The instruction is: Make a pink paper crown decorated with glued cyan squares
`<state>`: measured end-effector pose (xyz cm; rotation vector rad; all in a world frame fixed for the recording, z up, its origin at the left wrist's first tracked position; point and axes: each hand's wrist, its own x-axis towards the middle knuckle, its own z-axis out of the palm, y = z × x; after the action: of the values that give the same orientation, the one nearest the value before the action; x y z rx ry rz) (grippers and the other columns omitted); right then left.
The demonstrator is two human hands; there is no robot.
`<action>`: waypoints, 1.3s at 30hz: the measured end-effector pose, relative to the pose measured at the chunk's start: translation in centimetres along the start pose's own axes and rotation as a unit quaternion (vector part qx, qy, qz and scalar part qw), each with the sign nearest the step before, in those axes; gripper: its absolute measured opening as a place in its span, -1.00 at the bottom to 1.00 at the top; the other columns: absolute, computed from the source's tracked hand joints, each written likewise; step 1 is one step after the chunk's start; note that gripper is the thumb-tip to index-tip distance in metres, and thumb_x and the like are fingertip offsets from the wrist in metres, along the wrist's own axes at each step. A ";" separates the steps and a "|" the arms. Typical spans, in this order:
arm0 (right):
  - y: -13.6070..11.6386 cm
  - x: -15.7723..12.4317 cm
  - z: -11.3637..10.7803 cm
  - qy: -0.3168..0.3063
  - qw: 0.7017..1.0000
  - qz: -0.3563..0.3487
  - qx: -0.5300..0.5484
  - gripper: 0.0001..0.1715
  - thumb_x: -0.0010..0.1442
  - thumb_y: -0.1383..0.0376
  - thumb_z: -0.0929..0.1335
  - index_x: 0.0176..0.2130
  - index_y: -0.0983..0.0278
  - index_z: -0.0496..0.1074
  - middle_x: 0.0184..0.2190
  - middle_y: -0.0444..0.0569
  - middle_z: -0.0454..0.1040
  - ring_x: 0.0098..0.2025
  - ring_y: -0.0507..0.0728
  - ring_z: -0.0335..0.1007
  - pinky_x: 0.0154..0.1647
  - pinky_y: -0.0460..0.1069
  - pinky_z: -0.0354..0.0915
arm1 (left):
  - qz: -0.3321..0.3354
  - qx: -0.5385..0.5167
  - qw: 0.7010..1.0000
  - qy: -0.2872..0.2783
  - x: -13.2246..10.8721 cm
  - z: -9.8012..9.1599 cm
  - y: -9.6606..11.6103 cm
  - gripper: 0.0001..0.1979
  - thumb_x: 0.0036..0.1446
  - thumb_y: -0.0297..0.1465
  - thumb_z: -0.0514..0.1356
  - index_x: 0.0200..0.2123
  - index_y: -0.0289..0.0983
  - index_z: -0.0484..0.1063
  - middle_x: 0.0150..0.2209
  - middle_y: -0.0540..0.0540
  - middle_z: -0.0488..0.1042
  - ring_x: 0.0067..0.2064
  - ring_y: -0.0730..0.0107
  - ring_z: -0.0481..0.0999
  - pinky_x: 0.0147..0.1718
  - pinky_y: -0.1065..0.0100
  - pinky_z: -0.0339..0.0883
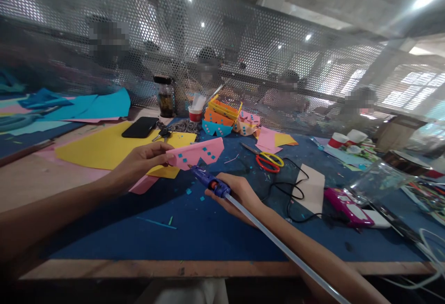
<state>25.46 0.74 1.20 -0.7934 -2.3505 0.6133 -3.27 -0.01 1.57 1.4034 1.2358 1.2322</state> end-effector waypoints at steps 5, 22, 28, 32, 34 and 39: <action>-0.2 0.0 -0.1 0.006 1.000 0.004 -0.008 -0.68 0.28 0.15 0.37 -0.41 0.25 0.24 -0.49 -0.20 0.22 -0.48 -0.03 0.11 -0.44 -0.11 0.08 | 0.005 0.013 1.000 0.002 0.0 0.0 0.0 -0.71 0.10 -0.18 0.34 -0.22 -0.26 0.51 -0.35 -0.03 0.54 -0.31 0.37 0.52 -0.34 0.40 0.42; 0.0 0.0 0.1 0.005 1.000 -0.004 -0.013 -0.68 0.27 0.19 0.37 -0.42 0.23 0.19 -0.47 -0.18 0.22 -0.46 -0.01 0.13 -0.43 -0.09 0.08 | -0.006 0.001 1.000 0.005 -0.1 0.2 0.2 -0.71 0.08 -0.18 0.34 -0.23 -0.25 0.50 -0.35 -0.01 0.54 -0.32 0.35 0.53 -0.36 0.39 0.42; -0.2 -0.1 0.0 0.009 1.000 0.006 -0.002 -0.69 0.29 0.18 0.36 -0.40 0.23 0.21 -0.45 -0.18 0.24 -0.44 -0.01 0.14 -0.40 -0.09 0.10 | -0.004 0.008 1.000 0.005 -0.3 0.2 0.4 -0.71 0.08 -0.18 0.34 -0.22 -0.25 0.50 -0.35 -0.01 0.54 -0.31 0.34 0.55 -0.33 0.37 0.44; -0.2 -0.1 0.1 0.006 1.000 0.009 0.001 -0.67 0.29 0.15 0.36 -0.40 0.24 0.21 -0.45 -0.19 0.23 -0.45 -0.01 0.13 -0.41 -0.09 0.09 | -0.006 0.010 1.000 0.002 -0.4 0.3 0.5 -0.71 0.09 -0.18 0.33 -0.22 -0.25 0.50 -0.34 -0.02 0.55 -0.29 0.32 0.55 -0.33 0.37 0.44; 0.0 -0.1 0.1 0.006 1.000 0.008 0.000 -0.66 0.29 0.13 0.36 -0.40 0.24 0.22 -0.45 -0.18 0.24 -0.45 -0.01 0.13 -0.41 -0.09 0.09 | -0.011 0.007 1.000 0.002 -0.4 0.3 0.5 -0.70 0.08 -0.18 0.34 -0.21 -0.25 0.50 -0.33 -0.02 0.56 -0.29 0.32 0.55 -0.32 0.36 0.45; 0.2 0.0 0.3 0.011 1.000 0.005 -0.006 -0.65 0.30 0.11 0.36 -0.41 0.24 0.23 -0.45 -0.18 0.27 -0.44 -0.01 0.16 -0.40 -0.09 0.11 | -0.015 0.003 1.000 0.000 -0.3 0.4 0.4 -0.70 0.08 -0.19 0.34 -0.20 -0.25 0.49 -0.32 -0.03 0.55 -0.29 0.32 0.55 -0.33 0.37 0.46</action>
<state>25.35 0.80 0.83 -0.8124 -2.3341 0.5932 -2.86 -0.40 1.91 1.3839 1.2574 1.2085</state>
